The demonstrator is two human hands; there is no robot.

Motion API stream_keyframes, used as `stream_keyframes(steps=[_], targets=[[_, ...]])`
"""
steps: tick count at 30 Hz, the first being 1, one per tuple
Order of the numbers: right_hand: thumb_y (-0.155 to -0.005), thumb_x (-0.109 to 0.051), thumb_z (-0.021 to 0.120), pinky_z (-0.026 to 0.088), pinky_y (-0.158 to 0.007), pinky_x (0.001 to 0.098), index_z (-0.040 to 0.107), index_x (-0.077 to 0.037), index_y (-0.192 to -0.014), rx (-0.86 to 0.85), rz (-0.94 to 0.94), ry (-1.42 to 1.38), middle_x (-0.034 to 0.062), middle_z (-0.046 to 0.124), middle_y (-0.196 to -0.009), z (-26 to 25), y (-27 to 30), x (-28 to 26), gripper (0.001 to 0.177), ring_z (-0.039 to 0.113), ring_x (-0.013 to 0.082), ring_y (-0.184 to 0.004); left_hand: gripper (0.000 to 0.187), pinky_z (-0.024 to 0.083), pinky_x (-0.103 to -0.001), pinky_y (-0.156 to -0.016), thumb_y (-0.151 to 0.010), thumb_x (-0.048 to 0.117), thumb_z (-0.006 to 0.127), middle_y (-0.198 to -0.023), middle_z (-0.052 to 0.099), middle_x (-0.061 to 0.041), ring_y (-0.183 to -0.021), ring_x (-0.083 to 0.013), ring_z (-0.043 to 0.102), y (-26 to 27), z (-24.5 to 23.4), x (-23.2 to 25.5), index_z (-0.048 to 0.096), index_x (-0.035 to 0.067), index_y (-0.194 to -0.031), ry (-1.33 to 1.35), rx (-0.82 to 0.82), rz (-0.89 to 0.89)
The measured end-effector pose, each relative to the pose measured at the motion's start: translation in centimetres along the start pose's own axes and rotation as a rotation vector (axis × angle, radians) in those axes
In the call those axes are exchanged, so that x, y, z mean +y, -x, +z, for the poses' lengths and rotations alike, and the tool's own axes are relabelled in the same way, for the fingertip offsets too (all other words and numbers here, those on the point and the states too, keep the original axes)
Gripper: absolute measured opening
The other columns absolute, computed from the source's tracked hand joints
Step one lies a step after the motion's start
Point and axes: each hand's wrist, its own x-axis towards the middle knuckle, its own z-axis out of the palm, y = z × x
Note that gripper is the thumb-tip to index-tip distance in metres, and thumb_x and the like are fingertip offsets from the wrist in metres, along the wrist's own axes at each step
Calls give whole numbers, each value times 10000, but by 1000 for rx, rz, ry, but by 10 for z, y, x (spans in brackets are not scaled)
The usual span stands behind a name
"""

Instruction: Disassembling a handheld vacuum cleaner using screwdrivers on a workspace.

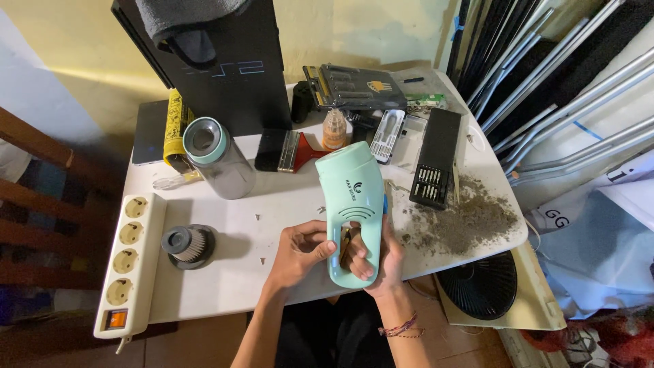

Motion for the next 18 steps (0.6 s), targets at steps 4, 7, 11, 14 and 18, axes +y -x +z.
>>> stream_keyframes(steps=[4,7,11,14,18], targets=[[-1131,-460,382,377,-280,245,593,100,-1152,36,18,-37,61,497,-608,-4,1,1,599,411,130,-346,412,591,-301,-752,-827,228,843,-872,802,-100,-789,-126,721,-1,-5,-7,715,-48,-1104,-22,-21,10],[-1106,-475,361,389,-287,255,597,73,-1127,13,98,-103,62,488,-608,5,-1,-4,596,423,141,-340,408,583,-310,-790,-812,215,880,-883,794,-102,-819,-130,713,0,-5,-10,702,-47,-1069,68,-50,66],[-1134,-475,341,393,-300,243,596,76,-1128,-11,134,-124,67,481,-623,7,-1,-4,607,426,138,-348,408,575,-318,-833,-825,219,897,-895,785,-106,-848,-140,705,-1,-11,-17,695,-39,-1067,123,-97,103],[-1132,-493,333,397,-290,247,601,77,-1134,0,108,-63,72,482,-617,6,0,-4,630,423,135,-341,439,574,-329,-856,-829,225,895,-952,781,-114,-887,-151,706,-2,-13,-19,703,-46,-1115,147,-127,106],[-1058,-571,294,407,-281,261,617,59,-1133,-35,127,-90,72,491,-594,16,2,-7,712,443,139,-334,526,573,-337,-841,-819,234,875,-1004,768,-114,-904,-158,694,0,-12,-17,721,-53,-1233,137,-126,73]])
